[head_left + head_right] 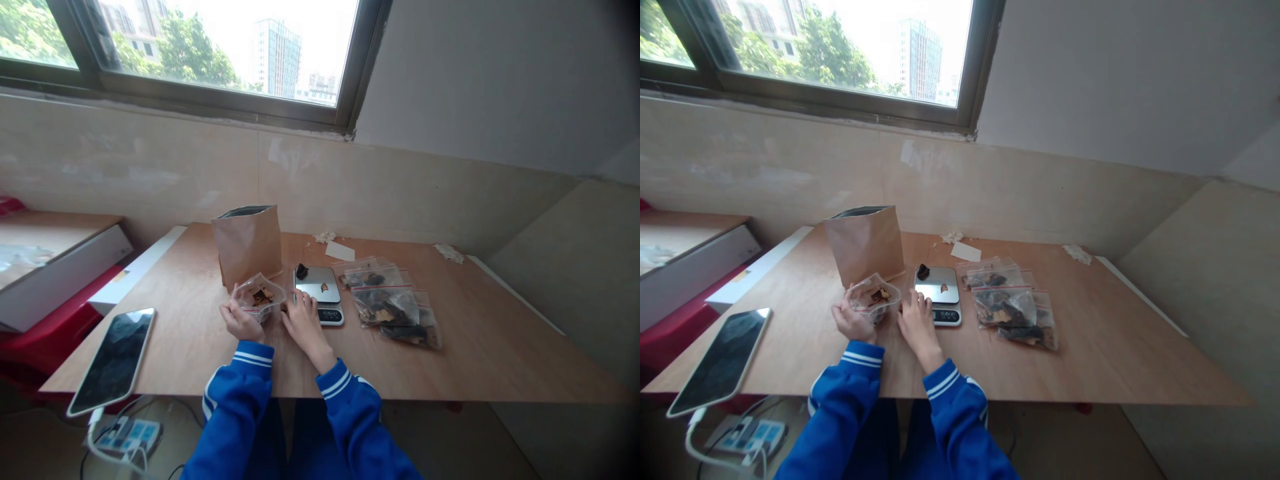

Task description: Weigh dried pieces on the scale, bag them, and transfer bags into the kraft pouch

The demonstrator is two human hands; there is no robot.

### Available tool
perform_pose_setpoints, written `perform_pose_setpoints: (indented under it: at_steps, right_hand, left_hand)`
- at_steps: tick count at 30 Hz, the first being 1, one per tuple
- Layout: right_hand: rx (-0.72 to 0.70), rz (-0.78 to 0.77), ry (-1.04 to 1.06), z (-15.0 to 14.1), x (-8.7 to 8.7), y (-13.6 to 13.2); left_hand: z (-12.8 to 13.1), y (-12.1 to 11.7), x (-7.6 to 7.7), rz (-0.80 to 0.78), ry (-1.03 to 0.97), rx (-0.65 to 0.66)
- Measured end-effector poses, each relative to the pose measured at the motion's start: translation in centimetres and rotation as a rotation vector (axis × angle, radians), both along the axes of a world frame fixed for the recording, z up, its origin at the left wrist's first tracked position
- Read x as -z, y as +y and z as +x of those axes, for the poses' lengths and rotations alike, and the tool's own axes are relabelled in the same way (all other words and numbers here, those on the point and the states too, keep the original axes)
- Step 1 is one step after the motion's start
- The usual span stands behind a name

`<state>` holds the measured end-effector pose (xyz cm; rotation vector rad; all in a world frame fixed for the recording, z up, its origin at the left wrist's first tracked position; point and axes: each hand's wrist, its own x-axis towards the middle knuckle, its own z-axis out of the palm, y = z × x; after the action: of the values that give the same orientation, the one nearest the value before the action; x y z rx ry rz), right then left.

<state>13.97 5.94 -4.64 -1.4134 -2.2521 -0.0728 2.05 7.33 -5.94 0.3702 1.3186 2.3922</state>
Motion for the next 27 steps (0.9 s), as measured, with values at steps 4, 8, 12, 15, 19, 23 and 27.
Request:
perform_pose_setpoints:
  at_steps: [4, 8, 12, 15, 19, 23, 27]
  right_hand:
    - [0.016, 0.021, -0.119, -1.1, 0.7, 0.3]
    - [-0.044, -0.008, -0.195, -1.0, 0.8, 0.6]
    - [-0.058, -0.019, -0.090, -0.2, 0.3, 0.3]
    - [-0.054, -0.058, 0.057, 0.1, -0.3, -0.1]
    - [-0.089, -0.105, 0.102, -0.4, -0.9, -0.8]
    - [-0.118, -0.152, 0.117, -1.1, -0.4, -1.7]
    - [-0.127, -0.225, 0.036, -1.2, 0.7, -2.3]
  left_hand:
    - [0.0, -0.1, -0.1, 0.022, 0.004, 0.008]
    - [0.1, -0.2, -0.3, 0.039, -0.036, 0.016]
    - [0.1, -0.2, -0.4, 0.031, -0.046, -0.012]
    - [0.0, -0.2, -0.6, 0.018, -0.030, -0.003]
    - [0.0, -0.3, -1.1, -0.024, -0.019, -0.035]
    - [-0.1, -0.4, -1.5, -0.057, -0.017, -0.024]
    - [0.0, -0.5, -1.5, -0.082, -0.004, -0.028]
